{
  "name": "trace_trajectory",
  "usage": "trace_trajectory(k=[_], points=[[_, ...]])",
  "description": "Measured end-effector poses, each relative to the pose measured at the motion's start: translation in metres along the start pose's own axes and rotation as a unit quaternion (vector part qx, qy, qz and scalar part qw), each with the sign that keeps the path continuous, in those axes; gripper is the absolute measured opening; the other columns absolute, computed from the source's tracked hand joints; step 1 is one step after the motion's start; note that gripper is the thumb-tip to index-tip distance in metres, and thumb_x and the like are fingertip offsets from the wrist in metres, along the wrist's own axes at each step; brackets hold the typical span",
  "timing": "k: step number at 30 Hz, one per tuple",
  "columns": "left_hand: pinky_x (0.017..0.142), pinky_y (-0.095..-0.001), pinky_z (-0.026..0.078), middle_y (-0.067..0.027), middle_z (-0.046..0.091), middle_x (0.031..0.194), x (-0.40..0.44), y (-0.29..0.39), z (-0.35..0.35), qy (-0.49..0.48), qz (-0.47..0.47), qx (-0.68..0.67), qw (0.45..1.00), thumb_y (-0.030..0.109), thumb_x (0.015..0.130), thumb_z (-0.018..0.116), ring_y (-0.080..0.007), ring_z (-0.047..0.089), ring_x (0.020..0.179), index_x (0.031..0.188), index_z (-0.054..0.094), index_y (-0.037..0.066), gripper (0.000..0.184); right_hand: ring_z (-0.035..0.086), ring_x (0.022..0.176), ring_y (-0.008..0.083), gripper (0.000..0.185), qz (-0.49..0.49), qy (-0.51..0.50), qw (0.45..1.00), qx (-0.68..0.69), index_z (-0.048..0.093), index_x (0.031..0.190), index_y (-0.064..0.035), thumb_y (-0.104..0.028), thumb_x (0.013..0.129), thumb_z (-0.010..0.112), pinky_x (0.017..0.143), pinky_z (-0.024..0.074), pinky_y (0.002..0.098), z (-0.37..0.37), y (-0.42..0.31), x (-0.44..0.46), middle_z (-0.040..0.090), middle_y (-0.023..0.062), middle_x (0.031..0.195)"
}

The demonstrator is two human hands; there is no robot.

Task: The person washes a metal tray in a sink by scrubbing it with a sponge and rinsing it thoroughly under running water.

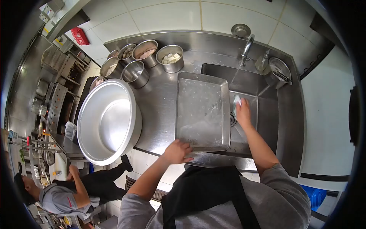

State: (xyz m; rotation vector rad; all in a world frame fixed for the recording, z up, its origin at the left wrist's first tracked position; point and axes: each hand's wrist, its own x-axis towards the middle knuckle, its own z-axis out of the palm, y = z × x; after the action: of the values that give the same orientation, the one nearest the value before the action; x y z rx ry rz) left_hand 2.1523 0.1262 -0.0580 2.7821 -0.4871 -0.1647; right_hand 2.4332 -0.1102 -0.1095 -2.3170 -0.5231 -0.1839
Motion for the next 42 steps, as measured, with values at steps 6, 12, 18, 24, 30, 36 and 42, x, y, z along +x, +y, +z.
trace_trajectory(k=[6,12,18,24,30,36,42], points=[[0.080,-0.0302,0.040,-0.0001,0.060,0.085,0.011,0.011,0.018,-0.016,0.007,0.160,0.987,0.017,0.082,0.050,-0.0149,0.060,0.084,0.097,0.064,0.017,0.021,0.058,0.082,0.0183,0.042,0.368,-0.181,0.864,0.291,0.054,0.113,0.0013,-0.027,0.085,0.067,0.071,0.0472,0.0341,0.040,0.056,-0.089,0.062,0.0107,0.096],[0.079,-0.0284,0.040,0.0007,0.058,0.087,0.046,0.020,-0.029,-0.048,0.062,0.212,0.974,0.018,0.079,0.052,-0.0139,0.057,0.088,0.092,0.063,0.015,0.017,0.058,0.074,0.0156,0.030,0.402,-0.155,0.792,0.433,0.054,0.116,-0.0027,-0.013,0.088,0.054,0.062,0.0485,0.0329,0.043,0.097,-0.044,0.062,0.0057,0.090],[0.077,-0.0286,0.041,0.0023,0.055,0.084,0.103,0.051,-0.090,-0.004,0.136,0.203,0.970,0.017,0.078,0.054,-0.0144,0.055,0.083,0.088,0.062,0.015,0.013,0.058,0.100,0.0257,0.039,0.258,-0.052,0.887,0.379,0.051,0.123,-0.0033,-0.014,0.086,0.055,0.085,0.0466,0.0359,0.047,0.083,0.115,0.061,0.0136,0.106],[0.074,-0.0307,0.040,-0.0018,0.055,0.076,0.159,0.049,-0.106,0.098,0.061,0.098,0.988,0.027,0.081,0.066,-0.0187,0.055,0.075,0.080,0.060,0.013,0.016,0.057,0.108,0.0371,0.066,-0.005,-0.019,0.985,-0.169,0.034,0.140,-0.0102,-0.015,0.080,0.062,0.091,0.0480,0.0447,-0.038,0.067,0.231,0.034,0.0073,0.147],[0.058,-0.0450,0.047,-0.0159,0.061,0.067,0.185,0.039,-0.081,0.224,-0.288,-0.141,0.920,0.034,0.087,0.063,-0.0368,0.061,0.063,0.073,0.059,0.004,0.034,0.059,0.108,0.0330,0.073,-0.021,-0.142,0.937,-0.317,0.029,0.145,-0.0161,-0.012,0.079,0.062,0.090,0.0492,0.0437,-0.031,0.126,0.255,0.029,-0.0017,0.151],[0.062,-0.0410,0.047,-0.0182,0.064,0.071,0.190,0.015,-0.036,0.228,-0.458,-0.175,0.841,0.041,0.091,0.058,-0.0335,0.063,0.066,0.081,0.064,0.003,0.039,0.059,0.106,0.0332,0.069,0.035,-0.228,0.935,-0.269,0.033,0.143,-0.0157,-0.012,0.080,0.062,0.092,0.0481,0.0437,-0.028,0.155,0.230,0.029,-0.0003,0.151],[0.065,-0.0459,0.047,-0.0204,0.064,0.076,0.197,-0.001,-0.021,0.271,-0.518,-0.223,0.780,0.042,0.094,0.051,-0.0395,0.062,0.074,0.079,0.061,0.003,0.043,0.057,0.105,0.0343,0.042,0.007,-0.017,0.997,0.073,0.052,0.115,-0.0060,-0.006,0.076,0.067,0.087,0.0465,0.0393,-0.038,0.107,0.205,0.057,0.0157,0.117]])
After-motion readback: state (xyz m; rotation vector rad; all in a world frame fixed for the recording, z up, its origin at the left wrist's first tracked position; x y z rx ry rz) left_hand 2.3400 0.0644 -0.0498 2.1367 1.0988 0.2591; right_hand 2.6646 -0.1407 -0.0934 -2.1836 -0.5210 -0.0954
